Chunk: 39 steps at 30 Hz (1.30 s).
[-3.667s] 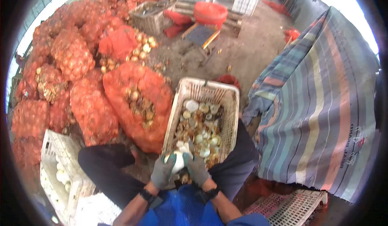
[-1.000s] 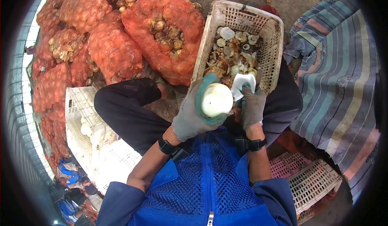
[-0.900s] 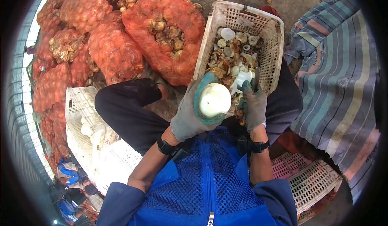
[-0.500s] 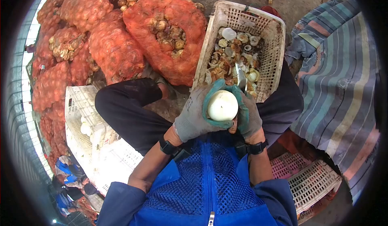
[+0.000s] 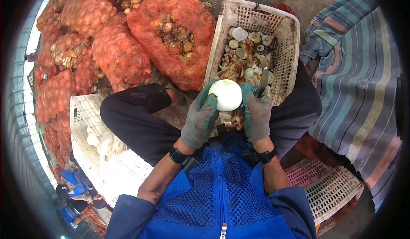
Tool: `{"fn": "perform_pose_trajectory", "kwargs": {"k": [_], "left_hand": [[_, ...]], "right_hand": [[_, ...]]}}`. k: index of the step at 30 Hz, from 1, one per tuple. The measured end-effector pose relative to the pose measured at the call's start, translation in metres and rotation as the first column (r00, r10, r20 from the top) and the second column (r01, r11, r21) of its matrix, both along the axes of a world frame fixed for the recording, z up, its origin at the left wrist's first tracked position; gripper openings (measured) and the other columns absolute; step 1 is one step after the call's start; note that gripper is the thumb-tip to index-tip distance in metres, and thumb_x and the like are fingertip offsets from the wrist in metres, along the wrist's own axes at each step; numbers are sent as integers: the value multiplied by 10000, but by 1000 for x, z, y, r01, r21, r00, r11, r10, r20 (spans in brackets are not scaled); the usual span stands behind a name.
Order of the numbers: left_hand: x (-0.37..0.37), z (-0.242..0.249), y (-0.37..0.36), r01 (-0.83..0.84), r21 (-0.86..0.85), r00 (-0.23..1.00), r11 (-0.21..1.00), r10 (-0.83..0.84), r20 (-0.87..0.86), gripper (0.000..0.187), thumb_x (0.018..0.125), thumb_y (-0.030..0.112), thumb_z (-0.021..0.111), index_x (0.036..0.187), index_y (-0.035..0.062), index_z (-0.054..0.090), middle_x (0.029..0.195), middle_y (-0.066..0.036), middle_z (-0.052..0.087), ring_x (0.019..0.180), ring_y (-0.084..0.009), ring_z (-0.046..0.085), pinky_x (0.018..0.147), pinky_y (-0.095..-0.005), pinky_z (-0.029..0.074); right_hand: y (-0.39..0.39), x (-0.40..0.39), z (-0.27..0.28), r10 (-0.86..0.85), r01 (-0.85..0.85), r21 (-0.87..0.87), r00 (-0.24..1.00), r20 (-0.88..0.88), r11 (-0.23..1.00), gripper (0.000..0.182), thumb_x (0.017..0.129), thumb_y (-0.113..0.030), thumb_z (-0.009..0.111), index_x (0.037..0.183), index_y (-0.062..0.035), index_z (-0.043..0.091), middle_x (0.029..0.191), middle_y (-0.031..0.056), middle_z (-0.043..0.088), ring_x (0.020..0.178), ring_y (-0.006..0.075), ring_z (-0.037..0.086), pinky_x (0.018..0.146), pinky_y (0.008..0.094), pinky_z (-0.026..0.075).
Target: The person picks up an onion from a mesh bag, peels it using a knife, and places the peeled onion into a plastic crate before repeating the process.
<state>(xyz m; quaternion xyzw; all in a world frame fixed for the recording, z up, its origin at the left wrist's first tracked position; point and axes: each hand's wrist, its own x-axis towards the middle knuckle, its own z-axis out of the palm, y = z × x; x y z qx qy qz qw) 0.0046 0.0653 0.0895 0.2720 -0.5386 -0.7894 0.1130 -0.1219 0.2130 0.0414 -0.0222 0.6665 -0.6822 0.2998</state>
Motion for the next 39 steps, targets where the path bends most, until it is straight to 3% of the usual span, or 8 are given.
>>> {"fn": "perform_pose_trajectory", "kwargs": {"k": [3,8,13,19,22,31,34,39], "left_hand": [[-6,5,1,-67,236,998,969,68,5,817,1065,329,789,1724,-1,437,1485,-102,666,1311,-182,658,1170,-343,519],[-2,7,-7,-33,327,999,945,34,3,892,995,335,845,1722,9,445,1492,-111,659,1346,-191,642,1190,-368,515],[2,4,-8,63,-49,995,997,-58,84,912,971,345,838,1717,-2,443,1536,-126,654,1374,-215,652,1206,-391,521],[1,0,-14,148,-283,983,948,-108,151,982,921,280,892,1734,9,413,1557,-139,647,1419,-222,630,1223,-393,507],[2,-3,-14,178,-341,980,923,-135,144,1020,912,285,907,1749,24,388,1537,-135,659,1402,-218,639,1219,-387,510],[-2,2,-10,205,-351,974,914,-155,165,1072,857,213,947,1754,37,385,1557,-136,635,1402,-208,634,1231,-380,496],[-4,5,-9,219,-381,972,898,-167,163,1086,842,190,957,1752,33,385,1561,-137,631,1408,-208,629,1237,-381,490],[-3,-4,-10,233,-439,969,868,-167,185,1121,817,185,958,1752,26,360,1496,-167,655,1369,-259,665,1202,-398,517]], "right_hand": [[-11,10,34,-9,17,-114,998,63,993,259,1070,-182,720,1137,66,751,901,24,732,759,89,680,683,317,555],[-4,-2,17,176,-178,138,984,28,974,296,1042,-141,736,1243,75,736,968,127,795,802,197,744,743,370,605],[11,-17,48,408,-257,391,831,-379,884,464,993,-135,768,1424,19,689,1183,278,786,994,445,793,850,487,642],[27,-23,62,663,-348,568,470,-582,745,743,915,-81,799,1614,-10,557,1287,292,767,1034,447,794,847,507,636],[26,-17,60,663,-316,583,361,-656,749,838,928,-115,780,1695,-15,457,1144,243,737,860,403,775,744,497,623],[32,-17,50,671,-339,582,304,-676,739,821,908,-141,797,1651,23,487,1143,249,739,847,374,786,713,477,624],[34,-17,59,761,-389,653,334,-556,649,812,844,-61,815,1579,97,507,1364,318,733,1100,428,802,881,487,657],[36,-14,51,745,-378,642,323,-584,667,824,833,-42,803,1588,96,502,1350,315,739,1058,418,804,847,484,651]]}}
